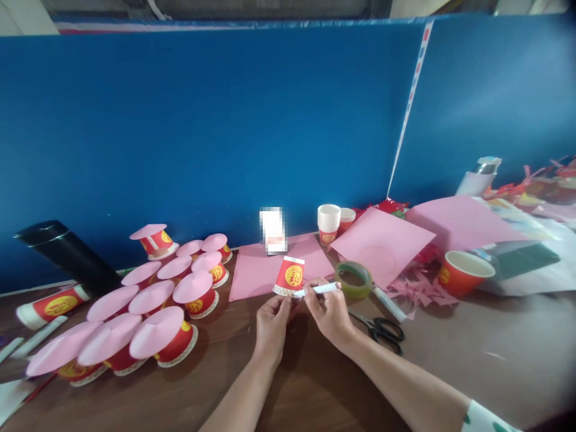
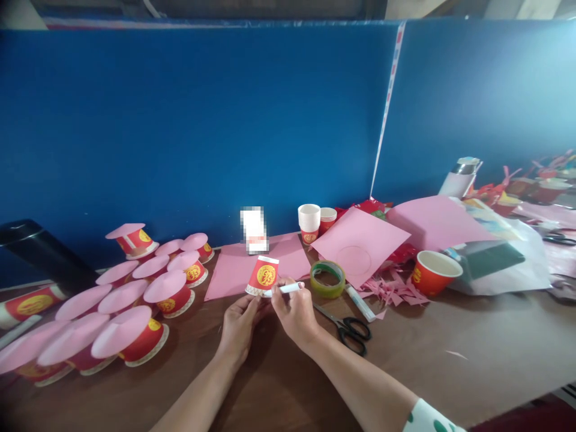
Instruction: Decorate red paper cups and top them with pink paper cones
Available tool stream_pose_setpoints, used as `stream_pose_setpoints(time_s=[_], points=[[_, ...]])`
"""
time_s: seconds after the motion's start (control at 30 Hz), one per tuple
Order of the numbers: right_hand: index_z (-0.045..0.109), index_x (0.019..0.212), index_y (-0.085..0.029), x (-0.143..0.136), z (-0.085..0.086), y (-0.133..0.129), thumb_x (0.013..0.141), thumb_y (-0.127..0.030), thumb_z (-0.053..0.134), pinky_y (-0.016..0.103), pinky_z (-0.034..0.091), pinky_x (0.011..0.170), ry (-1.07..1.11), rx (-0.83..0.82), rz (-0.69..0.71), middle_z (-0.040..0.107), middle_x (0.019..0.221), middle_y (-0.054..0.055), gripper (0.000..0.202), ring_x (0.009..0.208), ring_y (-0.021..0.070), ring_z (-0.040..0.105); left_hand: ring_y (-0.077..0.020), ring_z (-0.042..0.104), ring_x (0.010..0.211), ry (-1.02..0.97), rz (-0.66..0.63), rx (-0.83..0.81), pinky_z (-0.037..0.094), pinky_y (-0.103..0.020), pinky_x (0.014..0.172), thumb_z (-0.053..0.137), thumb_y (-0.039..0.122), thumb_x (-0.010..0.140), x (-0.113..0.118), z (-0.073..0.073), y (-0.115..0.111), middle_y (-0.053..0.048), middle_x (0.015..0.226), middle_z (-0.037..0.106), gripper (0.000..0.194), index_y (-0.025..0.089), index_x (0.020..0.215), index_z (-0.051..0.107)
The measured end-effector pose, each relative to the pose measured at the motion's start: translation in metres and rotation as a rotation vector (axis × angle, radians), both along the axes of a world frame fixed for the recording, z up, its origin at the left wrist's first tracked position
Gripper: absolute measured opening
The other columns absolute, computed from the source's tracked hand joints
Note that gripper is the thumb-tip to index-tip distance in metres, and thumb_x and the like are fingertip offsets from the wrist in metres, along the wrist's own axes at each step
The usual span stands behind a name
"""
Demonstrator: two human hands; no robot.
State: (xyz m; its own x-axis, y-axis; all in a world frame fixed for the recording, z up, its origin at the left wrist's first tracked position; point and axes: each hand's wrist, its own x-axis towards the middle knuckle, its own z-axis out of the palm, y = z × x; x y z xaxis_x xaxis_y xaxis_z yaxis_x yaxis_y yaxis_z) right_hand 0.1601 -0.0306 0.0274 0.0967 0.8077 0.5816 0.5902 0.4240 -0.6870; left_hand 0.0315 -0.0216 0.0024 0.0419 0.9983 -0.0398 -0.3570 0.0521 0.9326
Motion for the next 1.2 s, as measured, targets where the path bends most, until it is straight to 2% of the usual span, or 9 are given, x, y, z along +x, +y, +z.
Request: stream_pose_setpoints(time_s=[0.4,1.2], points=[[0.057,0.077,-0.017,0.0027,0.0007,0.0015,0.086,-0.027,0.045,0.024,0.043,0.065,0.032,0.021,-0.013,0.063,0.066,0.002,0.018,0.06,0.0149,0.057,-0.0177,0.063,0.075,0.017,0.012,-0.015,0.049,-0.028,0.07,0.068,0.036,0.067,-0.0004,0.0017,-0.0014,-0.006,0.077,0.069,0.026,0.013,0.08,0.068],[0.056,0.075,-0.016,0.0032,-0.0006,0.0021,0.087,-0.027,0.044,0.023,0.041,0.062,0.029,0.018,0.0,0.061,0.064,0.002,0.02,0.058,0.0138,0.055,-0.0183,0.063,0.078,-0.007,-0.006,-0.012,0.049,-0.03,0.075,0.066,0.035,0.07,-0.0011,0.0016,-0.0022,-0.007,0.082,0.068,0.027,0.011,0.084,0.067]])
